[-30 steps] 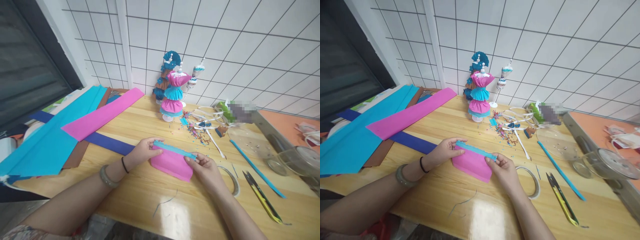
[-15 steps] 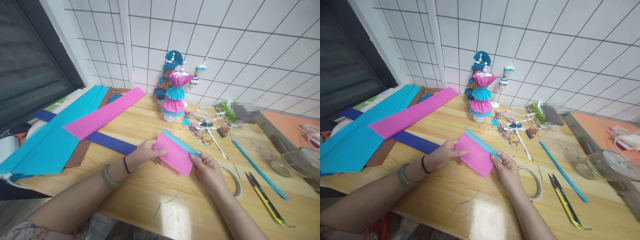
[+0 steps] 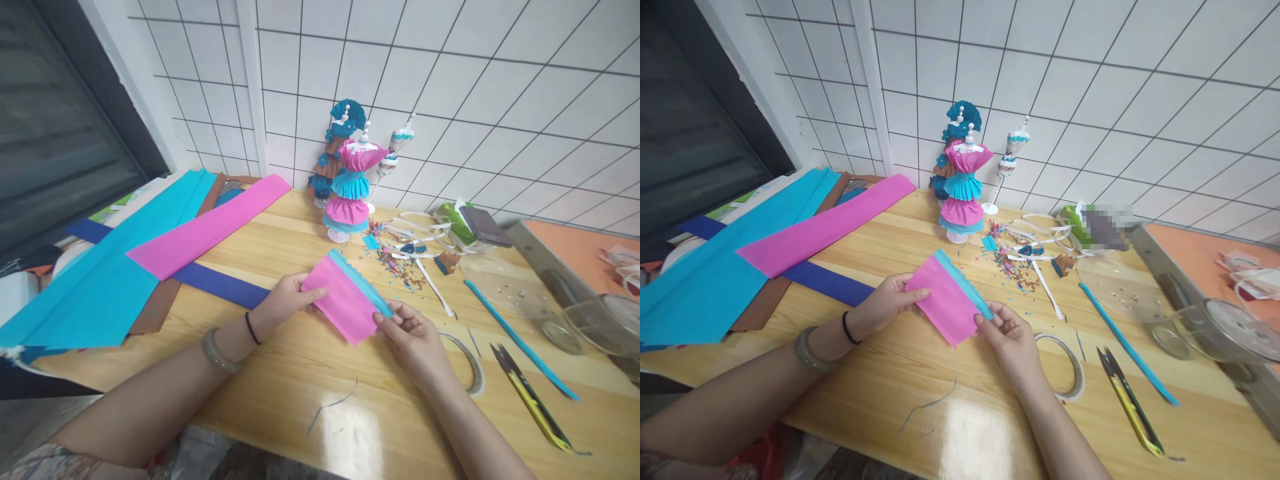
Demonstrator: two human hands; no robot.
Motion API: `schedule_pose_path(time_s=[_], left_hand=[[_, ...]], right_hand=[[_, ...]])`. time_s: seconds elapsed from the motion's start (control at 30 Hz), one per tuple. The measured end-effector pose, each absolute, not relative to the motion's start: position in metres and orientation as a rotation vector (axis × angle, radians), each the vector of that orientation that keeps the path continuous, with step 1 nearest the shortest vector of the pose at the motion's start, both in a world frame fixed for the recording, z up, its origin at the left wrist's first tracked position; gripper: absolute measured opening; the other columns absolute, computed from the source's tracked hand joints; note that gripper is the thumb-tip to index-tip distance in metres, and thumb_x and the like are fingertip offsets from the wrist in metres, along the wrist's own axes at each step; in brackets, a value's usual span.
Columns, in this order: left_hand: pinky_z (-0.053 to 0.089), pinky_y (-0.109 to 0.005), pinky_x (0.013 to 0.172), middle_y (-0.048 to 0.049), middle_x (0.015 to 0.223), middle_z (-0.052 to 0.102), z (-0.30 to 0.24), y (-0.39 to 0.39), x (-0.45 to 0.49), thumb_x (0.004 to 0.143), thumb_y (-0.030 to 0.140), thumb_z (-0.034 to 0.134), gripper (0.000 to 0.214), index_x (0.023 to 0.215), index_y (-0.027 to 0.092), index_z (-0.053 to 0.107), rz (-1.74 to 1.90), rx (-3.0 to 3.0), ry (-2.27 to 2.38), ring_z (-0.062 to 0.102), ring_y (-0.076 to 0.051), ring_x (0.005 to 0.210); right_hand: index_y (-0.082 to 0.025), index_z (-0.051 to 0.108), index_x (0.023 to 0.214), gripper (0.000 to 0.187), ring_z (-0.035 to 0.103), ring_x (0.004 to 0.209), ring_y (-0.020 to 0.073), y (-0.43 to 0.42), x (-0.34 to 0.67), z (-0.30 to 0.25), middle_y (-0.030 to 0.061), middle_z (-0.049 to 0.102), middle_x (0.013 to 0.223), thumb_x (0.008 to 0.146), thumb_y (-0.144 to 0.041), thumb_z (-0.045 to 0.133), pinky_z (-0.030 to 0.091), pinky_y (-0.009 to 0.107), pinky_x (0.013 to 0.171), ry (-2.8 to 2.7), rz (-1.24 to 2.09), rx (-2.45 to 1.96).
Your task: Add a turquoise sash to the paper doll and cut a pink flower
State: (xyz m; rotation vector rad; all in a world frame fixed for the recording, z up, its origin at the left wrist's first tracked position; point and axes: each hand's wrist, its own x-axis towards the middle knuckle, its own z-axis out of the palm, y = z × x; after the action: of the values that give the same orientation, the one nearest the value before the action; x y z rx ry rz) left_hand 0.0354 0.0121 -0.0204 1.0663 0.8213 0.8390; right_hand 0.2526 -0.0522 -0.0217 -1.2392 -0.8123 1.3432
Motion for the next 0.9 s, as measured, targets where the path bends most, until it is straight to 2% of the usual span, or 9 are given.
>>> schedule_pose_path(time_s=[0.13, 0.27, 0.43, 0.53, 0.6, 0.7, 0.77, 0.83, 0.9], left_hand=[[0.047, -0.03, 0.08, -0.0082, 0.095, 0.068, -0.019, 0.009, 0.039, 0.07, 0.027, 0.069, 0.028, 0.093, 0.011, 0.065, 0.836, 0.96, 0.75, 0.062, -0.017, 0.086], [0.045, -0.034, 0.088, -0.0093, 0.104, 0.067, -0.017, 0.005, 0.043, 0.074, 0.024, 0.066, 0.029, 0.1, 0.013, 0.063, 0.902, 0.833, 0.68, 0.061, -0.021, 0.098], [0.05, -0.035, 0.081, -0.0125, 0.098, 0.068, -0.014, 0.009, 0.04, 0.08, 0.019, 0.058, 0.018, 0.094, 0.009, 0.063, 0.953, 0.692, 0.615, 0.063, -0.022, 0.093], [0.053, -0.035, 0.076, -0.0116, 0.097, 0.068, -0.014, 0.017, 0.034, 0.082, 0.016, 0.054, 0.017, 0.095, 0.01, 0.062, 1.011, 0.607, 0.664, 0.064, -0.021, 0.089], [0.053, -0.034, 0.076, -0.0118, 0.096, 0.068, -0.014, 0.022, 0.03, 0.083, 0.014, 0.051, 0.019, 0.098, 0.01, 0.061, 1.048, 0.543, 0.698, 0.064, -0.02, 0.088], [0.054, -0.031, 0.074, -0.0101, 0.094, 0.069, -0.015, 0.027, 0.027, 0.083, 0.012, 0.05, 0.022, 0.102, 0.011, 0.06, 1.111, 0.488, 0.723, 0.065, -0.017, 0.085], [0.054, -0.031, 0.074, -0.0096, 0.093, 0.069, -0.016, 0.029, 0.026, 0.082, 0.012, 0.05, 0.022, 0.102, 0.011, 0.059, 1.124, 0.475, 0.729, 0.066, -0.017, 0.083], [0.055, -0.032, 0.075, -0.0098, 0.096, 0.069, -0.017, 0.03, 0.026, 0.082, 0.013, 0.051, 0.023, 0.104, 0.011, 0.059, 1.125, 0.483, 0.721, 0.066, -0.018, 0.085], [0.054, -0.036, 0.077, -0.01, 0.098, 0.069, -0.018, 0.029, 0.026, 0.083, 0.014, 0.051, 0.025, 0.106, 0.013, 0.058, 1.12, 0.503, 0.702, 0.066, -0.019, 0.086]], right_hand=[[-0.018, 0.063, 0.083, 0.037, 0.058, 0.053, 0.0098, -0.053, 0.248, -0.019, -0.0034, 0.064, 0.059, 0.054, -0.031, 0.083, 0.049, 0.021, 0.058, -0.9, 1.314, -1.305], [-0.018, 0.064, 0.084, 0.04, 0.061, 0.056, 0.0115, -0.054, 0.242, -0.02, -0.0027, 0.065, 0.061, 0.053, -0.035, 0.082, 0.051, 0.024, 0.061, -1.005, 1.305, -1.315], [-0.018, 0.062, 0.093, 0.038, 0.067, 0.076, 0.0173, -0.057, 0.244, -0.021, 0.0057, 0.071, 0.084, 0.063, -0.036, 0.076, 0.053, 0.031, 0.076, -1.14, 1.187, -1.301], [-0.019, 0.06, 0.099, 0.036, 0.066, 0.088, 0.0202, -0.058, 0.257, -0.013, 0.0089, 0.07, 0.095, 0.07, -0.037, 0.07, 0.05, 0.037, 0.085, -1.158, 1.003, -1.373], [-0.018, 0.059, 0.102, 0.035, 0.066, 0.089, 0.0218, -0.055, 0.269, -0.006, 0.0102, 0.07, 0.097, 0.074, -0.038, 0.065, 0.05, 0.04, 0.086, -1.157, 0.824, -1.447], [-0.017, 0.061, 0.103, 0.035, 0.066, 0.088, 0.0254, -0.049, 0.294, 0.004, 0.0116, 0.07, 0.096, 0.077, -0.039, 0.057, 0.049, 0.042, 0.083, -1.233, 0.456, -1.705], [-0.018, 0.064, 0.1, 0.031, 0.065, 0.086, 0.0287, -0.046, 0.314, 0.01, 0.011, 0.069, 0.099, 0.078, -0.036, 0.053, 0.049, 0.042, 0.078, -1.321, 0.188, -2.052], [-0.019, 0.062, 0.109, 0.037, 0.062, 0.093, 0.0339, -0.045, 0.338, 0.013, 0.0136, 0.066, 0.108, 0.079, -0.033, 0.045, 0.047, 0.044, 0.076, -1.378, 0.015, -2.42], [-0.015, 0.055, 0.121, 0.047, 0.06, 0.098, 0.037, -0.05, 0.364, 0.012, 0.0204, 0.063, 0.112, 0.08, -0.032, 0.04, 0.046, 0.042, 0.072, -1.379, 0.005, -2.728]])
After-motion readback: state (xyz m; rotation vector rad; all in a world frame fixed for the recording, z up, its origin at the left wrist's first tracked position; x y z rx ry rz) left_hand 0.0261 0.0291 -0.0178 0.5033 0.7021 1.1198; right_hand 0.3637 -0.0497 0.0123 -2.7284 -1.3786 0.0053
